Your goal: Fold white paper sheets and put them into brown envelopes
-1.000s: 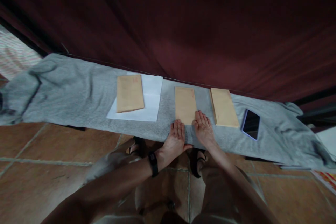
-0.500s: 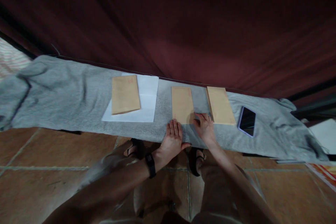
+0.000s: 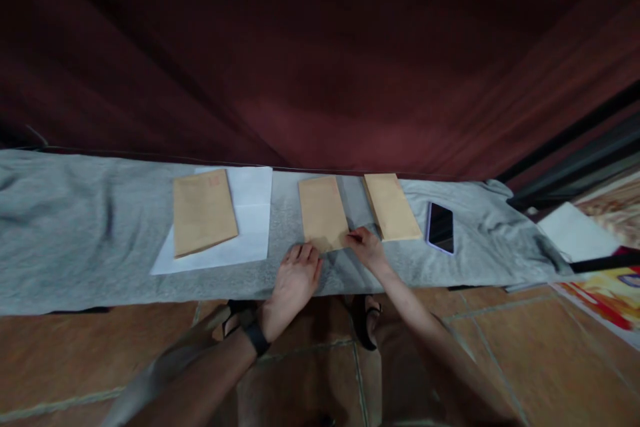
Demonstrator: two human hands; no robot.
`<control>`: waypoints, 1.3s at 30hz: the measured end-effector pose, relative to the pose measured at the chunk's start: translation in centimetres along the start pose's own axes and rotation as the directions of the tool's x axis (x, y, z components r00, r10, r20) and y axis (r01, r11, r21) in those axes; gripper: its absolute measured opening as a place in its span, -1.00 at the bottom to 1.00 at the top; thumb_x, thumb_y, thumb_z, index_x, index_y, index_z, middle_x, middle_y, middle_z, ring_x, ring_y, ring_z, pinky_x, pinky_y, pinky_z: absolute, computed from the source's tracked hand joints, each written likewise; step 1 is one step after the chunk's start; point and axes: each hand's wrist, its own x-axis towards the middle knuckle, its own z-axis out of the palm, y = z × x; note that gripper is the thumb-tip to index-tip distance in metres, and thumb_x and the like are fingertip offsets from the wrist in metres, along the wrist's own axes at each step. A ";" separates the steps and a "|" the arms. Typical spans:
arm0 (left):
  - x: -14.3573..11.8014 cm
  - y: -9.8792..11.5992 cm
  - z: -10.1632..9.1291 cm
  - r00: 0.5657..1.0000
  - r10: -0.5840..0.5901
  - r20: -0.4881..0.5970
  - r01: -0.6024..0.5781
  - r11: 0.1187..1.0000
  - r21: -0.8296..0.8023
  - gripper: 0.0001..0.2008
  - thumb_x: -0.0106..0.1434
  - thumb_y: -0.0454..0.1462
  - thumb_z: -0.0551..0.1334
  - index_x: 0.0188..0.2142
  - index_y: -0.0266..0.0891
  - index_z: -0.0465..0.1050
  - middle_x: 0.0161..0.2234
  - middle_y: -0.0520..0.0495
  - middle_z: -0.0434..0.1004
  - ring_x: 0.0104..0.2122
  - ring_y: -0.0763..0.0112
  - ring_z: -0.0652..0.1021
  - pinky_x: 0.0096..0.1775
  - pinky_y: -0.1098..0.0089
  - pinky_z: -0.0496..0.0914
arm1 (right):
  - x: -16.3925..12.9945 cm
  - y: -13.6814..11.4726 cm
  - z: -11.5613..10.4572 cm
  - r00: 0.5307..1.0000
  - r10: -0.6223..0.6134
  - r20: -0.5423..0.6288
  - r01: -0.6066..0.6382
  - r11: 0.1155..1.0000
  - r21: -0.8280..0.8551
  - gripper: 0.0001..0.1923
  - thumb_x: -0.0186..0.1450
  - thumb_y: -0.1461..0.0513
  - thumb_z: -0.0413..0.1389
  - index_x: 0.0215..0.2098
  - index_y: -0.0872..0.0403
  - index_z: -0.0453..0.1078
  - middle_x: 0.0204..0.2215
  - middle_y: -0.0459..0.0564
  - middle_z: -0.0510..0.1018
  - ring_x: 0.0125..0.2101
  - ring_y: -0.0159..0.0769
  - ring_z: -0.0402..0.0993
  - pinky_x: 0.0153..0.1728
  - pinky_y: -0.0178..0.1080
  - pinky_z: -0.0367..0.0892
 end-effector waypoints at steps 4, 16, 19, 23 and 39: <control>0.4 -1.0 0.5 0.999 -0.023 -0.034 0.020 0.997 -0.081 -0.80 0.41 -0.30 0.09 -0.10 -0.28 0.46 -0.04 -0.21 0.54 -0.06 0.13 0.51 0.01 0.12 0.44 | -0.4 -0.6 0.6 0.980 0.124 0.154 -0.177 0.897 0.406 -0.87 0.24 0.20 0.20 -0.28 0.04 0.36 -0.55 -0.18 0.51 -0.57 -0.38 0.49 -0.53 -0.34 0.46; 1.7 -1.3 1.0 0.978 -0.182 -0.105 0.164 0.973 -0.163 -0.61 0.33 -0.15 0.23 0.08 -0.27 0.30 -0.07 -0.29 0.52 -0.02 -0.03 0.54 -0.02 0.08 0.45 | -1.7 -2.7 -0.2 0.937 -0.310 -0.163 0.348 0.876 0.333 -0.76 0.37 0.10 0.06 -0.09 0.01 0.45 -0.31 -0.09 0.65 -0.39 -0.31 0.58 -0.37 -0.30 0.48; 2.7 -0.5 1.3 0.946 -0.323 0.020 0.295 0.836 -0.464 -0.57 0.23 -0.15 0.33 0.03 -0.22 0.30 -0.15 -0.20 0.54 -0.15 0.06 0.60 -0.12 0.14 0.48 | -2.5 -3.1 -0.6 0.825 -0.494 -0.275 0.508 0.861 -0.024 -0.75 0.42 0.12 0.04 -0.06 0.01 0.48 -0.27 -0.04 0.68 -0.32 -0.28 0.61 -0.25 -0.27 0.47; 4.4 0.2 0.7 0.897 -0.344 0.277 0.343 0.147 -0.928 -0.37 0.19 -0.09 0.35 0.18 -0.13 0.19 0.01 -0.18 0.50 -0.14 0.21 0.62 -0.15 0.18 0.53 | -2.7 -3.2 -1.8 0.649 -0.686 -0.330 0.574 0.726 -0.379 -0.76 0.47 0.19 0.02 -0.09 0.05 0.53 -0.27 0.03 0.69 -0.34 -0.27 0.61 -0.20 -0.25 0.45; 5.4 -1.5 0.9 0.807 -0.420 0.414 0.366 -0.195 -0.910 -0.65 -0.02 -0.24 0.36 -0.19 -0.28 0.54 -0.24 -0.11 0.66 -0.26 0.28 0.61 -0.23 0.36 0.46 | -3.6 -2.6 2.0 0.705 -0.709 -0.008 0.686 0.685 -0.244 -0.54 0.51 0.19 -0.10 0.33 0.10 0.22 0.21 0.14 0.45 0.24 -0.21 0.32 0.24 -0.05 0.30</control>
